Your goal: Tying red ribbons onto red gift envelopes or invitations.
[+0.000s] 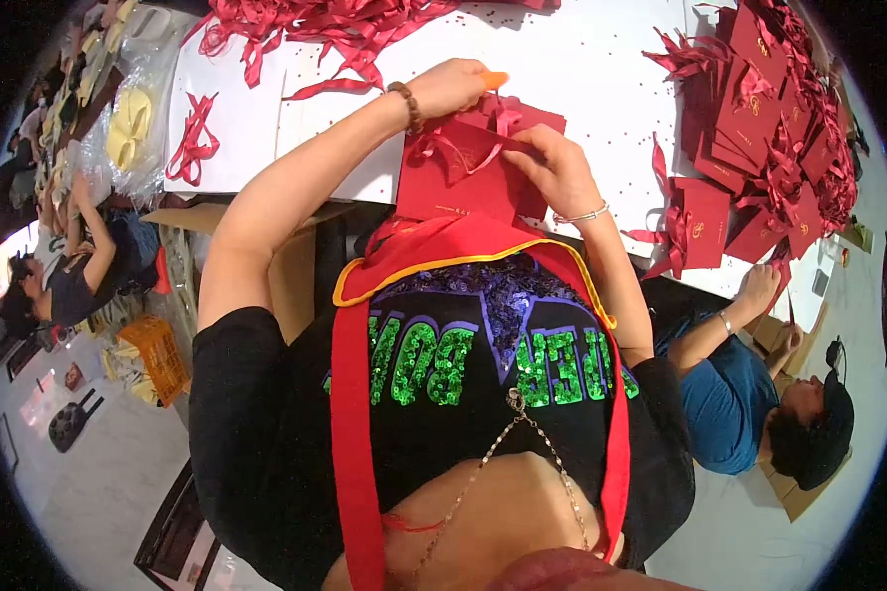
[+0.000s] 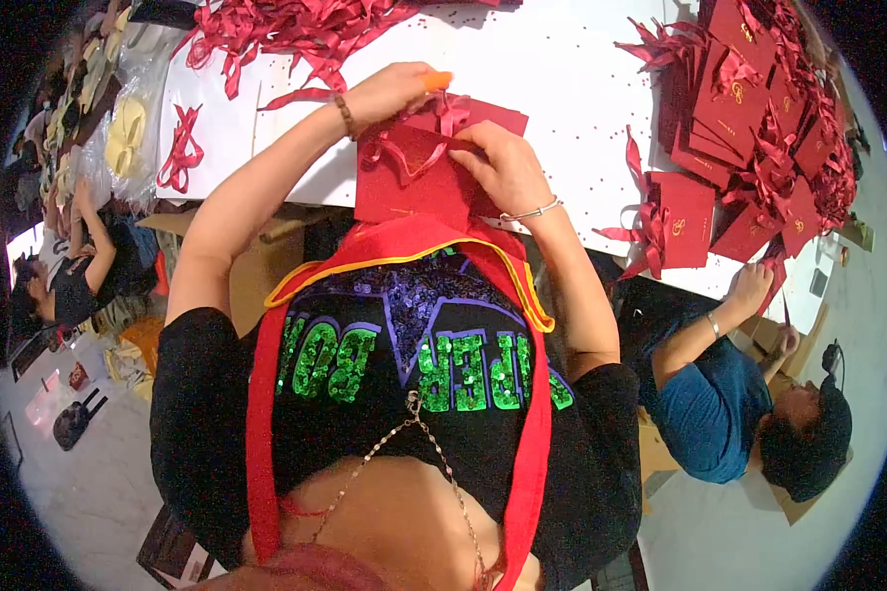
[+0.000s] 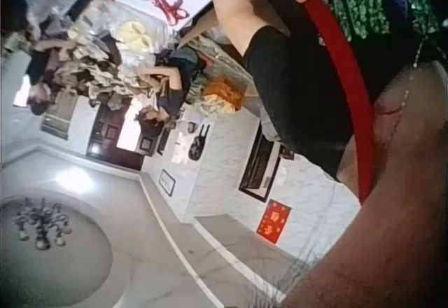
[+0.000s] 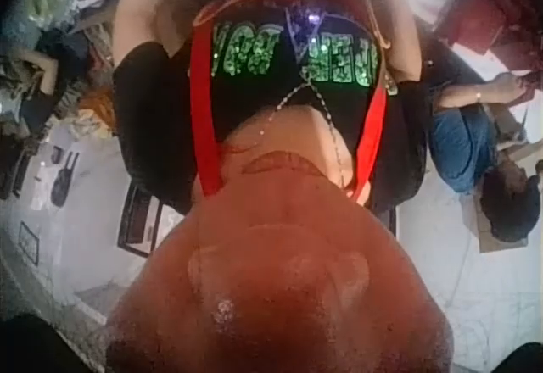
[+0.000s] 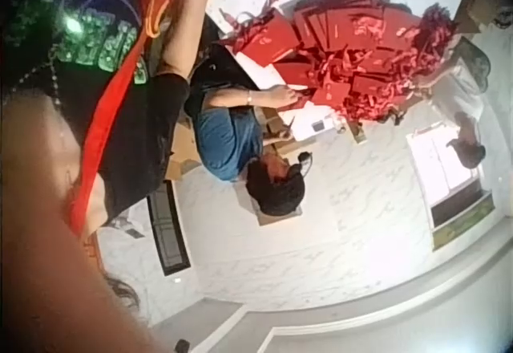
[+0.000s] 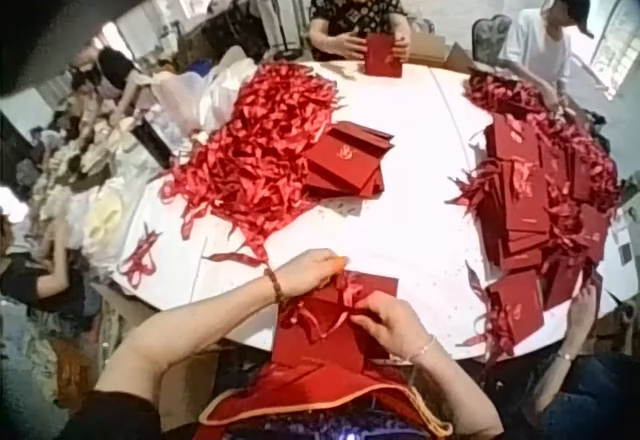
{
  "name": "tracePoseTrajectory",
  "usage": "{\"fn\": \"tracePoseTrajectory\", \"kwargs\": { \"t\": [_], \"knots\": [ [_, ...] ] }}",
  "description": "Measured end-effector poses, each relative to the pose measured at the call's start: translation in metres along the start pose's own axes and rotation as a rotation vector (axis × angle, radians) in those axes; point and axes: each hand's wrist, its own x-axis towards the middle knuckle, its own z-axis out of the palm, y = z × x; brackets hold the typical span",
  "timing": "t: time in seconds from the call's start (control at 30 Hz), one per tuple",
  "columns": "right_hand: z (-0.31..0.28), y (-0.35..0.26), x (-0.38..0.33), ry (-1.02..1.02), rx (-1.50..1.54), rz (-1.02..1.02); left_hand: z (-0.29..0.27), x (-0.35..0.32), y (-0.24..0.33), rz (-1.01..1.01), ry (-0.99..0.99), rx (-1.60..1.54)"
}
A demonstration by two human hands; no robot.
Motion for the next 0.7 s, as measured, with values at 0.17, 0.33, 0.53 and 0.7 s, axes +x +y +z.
{"fn": "tracePoseTrajectory", "kwargs": {
  "t": [0.17, 0.33, 0.53, 0.7],
  "knots": [
    [0.001, -0.007, -0.001, 0.055, -0.212, -0.103, 0.008, 0.009, -0.013, 0.135, 0.029, 0.131],
    [0.028, 0.003, -0.008, 0.228, 0.551, 0.184, 0.008, 0.008, -0.012, 0.237, 0.091, 0.120],
    [0.029, -0.010, -0.004, 0.023, 0.529, 0.173, -0.021, 0.021, 0.014, 0.335, 0.323, 0.408],
    [0.027, -0.010, -0.001, 0.048, 0.634, 0.211, -0.039, 0.060, -0.011, 0.401, 0.384, 0.319]
  ]
}}
